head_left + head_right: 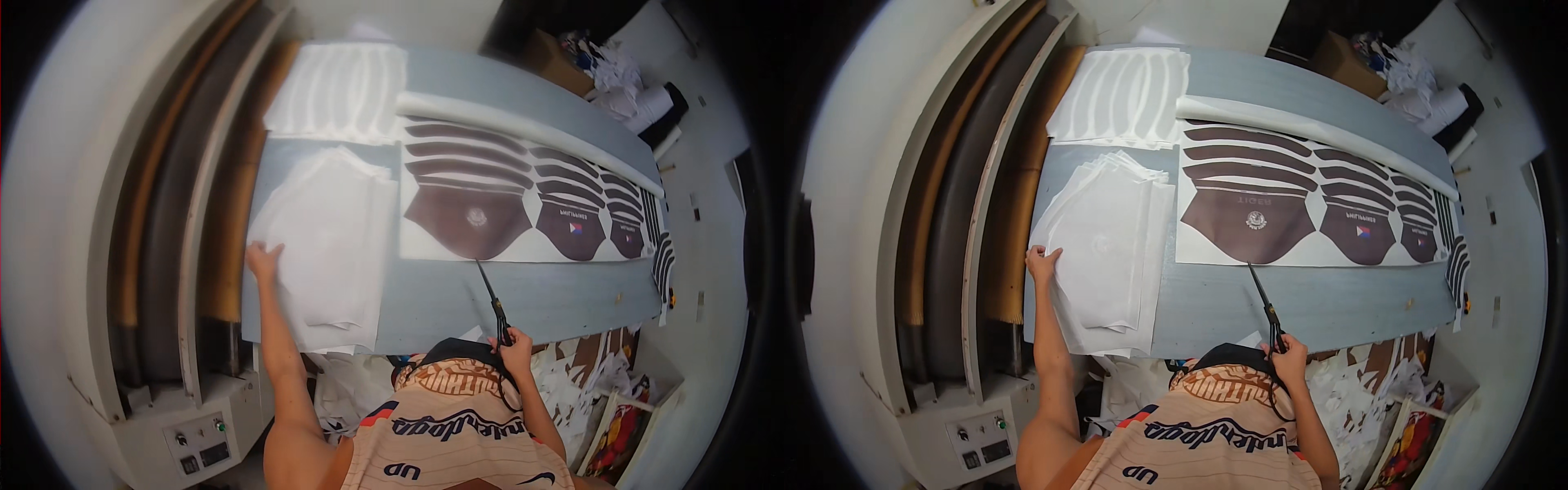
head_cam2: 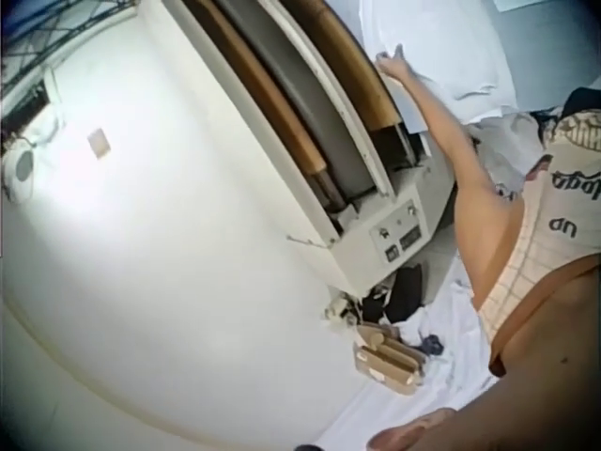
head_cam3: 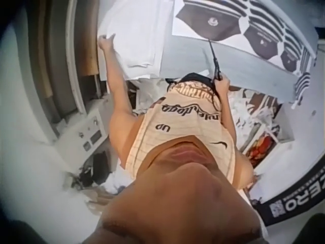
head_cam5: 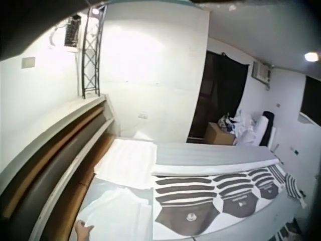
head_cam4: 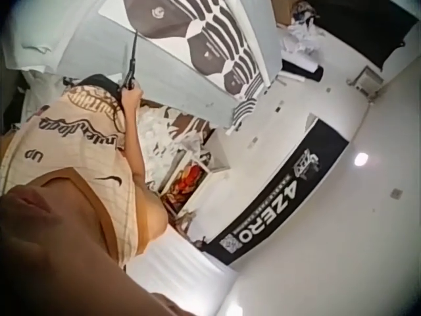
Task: Cutting out printed fabric patterns from a large sheet using scissors.
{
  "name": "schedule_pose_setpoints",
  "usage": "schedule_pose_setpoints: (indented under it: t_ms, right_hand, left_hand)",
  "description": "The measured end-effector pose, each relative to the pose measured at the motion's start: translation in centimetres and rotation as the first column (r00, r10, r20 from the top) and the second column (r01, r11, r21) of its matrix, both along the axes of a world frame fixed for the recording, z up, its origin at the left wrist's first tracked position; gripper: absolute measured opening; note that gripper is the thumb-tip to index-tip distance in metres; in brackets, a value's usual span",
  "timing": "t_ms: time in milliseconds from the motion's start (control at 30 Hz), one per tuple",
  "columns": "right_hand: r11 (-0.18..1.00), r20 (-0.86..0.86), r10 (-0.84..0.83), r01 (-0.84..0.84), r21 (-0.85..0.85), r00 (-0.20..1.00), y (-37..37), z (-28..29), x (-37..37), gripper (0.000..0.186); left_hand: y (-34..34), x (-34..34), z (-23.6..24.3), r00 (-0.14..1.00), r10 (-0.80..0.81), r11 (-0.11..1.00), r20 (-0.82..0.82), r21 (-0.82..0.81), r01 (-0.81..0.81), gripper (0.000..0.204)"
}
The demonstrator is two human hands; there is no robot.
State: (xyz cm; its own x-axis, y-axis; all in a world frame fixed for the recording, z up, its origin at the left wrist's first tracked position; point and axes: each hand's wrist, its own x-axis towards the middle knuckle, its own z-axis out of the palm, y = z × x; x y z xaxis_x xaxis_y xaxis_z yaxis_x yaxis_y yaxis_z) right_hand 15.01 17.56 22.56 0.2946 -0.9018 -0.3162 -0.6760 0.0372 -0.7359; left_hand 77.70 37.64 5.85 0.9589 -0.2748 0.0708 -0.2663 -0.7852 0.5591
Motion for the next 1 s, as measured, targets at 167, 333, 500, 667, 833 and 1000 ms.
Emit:
schedule_pose_setpoints:
  t_ms: [167,333,500,667,833,1000]
  right_hand:
    - [0.993,0.067,-0.105,0.1,0.071,0.992,0.3,0.5,1.2,0.026]
    - [0.995,0.05,-0.058,0.053,0.087,0.997,-0.1,0.6,1.8,0.026]
    - [0.999,-0.013,0.023,-0.022,0.043,1.0,-0.4,-0.6,1.6,0.03]
    - [0.999,-0.051,0.031,-0.029,0.032,0.998,-1.5,-0.2,1.8,0.031]
    - [0.995,-0.095,0.07,-0.076,-0.064,0.993,-2.3,1.8,2.9,0.033]
    - [0.997,-0.091,0.013,-0.019,-0.071,0.996,-1.9,2.3,1.4,0.029]
  left_hand:
    - [0.1,0.2,0.2,1.0,-0.023,0.98,0.008,-0.199,0.025,0.037]
    - [-0.4,-1.4,0.2,0.999,0.035,0.993,-0.033,0.11,-0.032,0.04]
    - [-0.6,-3.0,1.7,0.997,0.02,0.976,-0.075,0.218,-0.004,0.043]
    - [-6.6,-7.6,4.1,0.876,-0.354,0.923,0.329,0.273,0.271,0.065]
    - [-10.5,-16.8,0.1,0.702,-0.689,0.72,0.182,0.286,0.633,0.084]
    - [-8.5,-15.9,-1.6,0.818,-0.564,0.801,0.116,0.319,0.507,0.085]
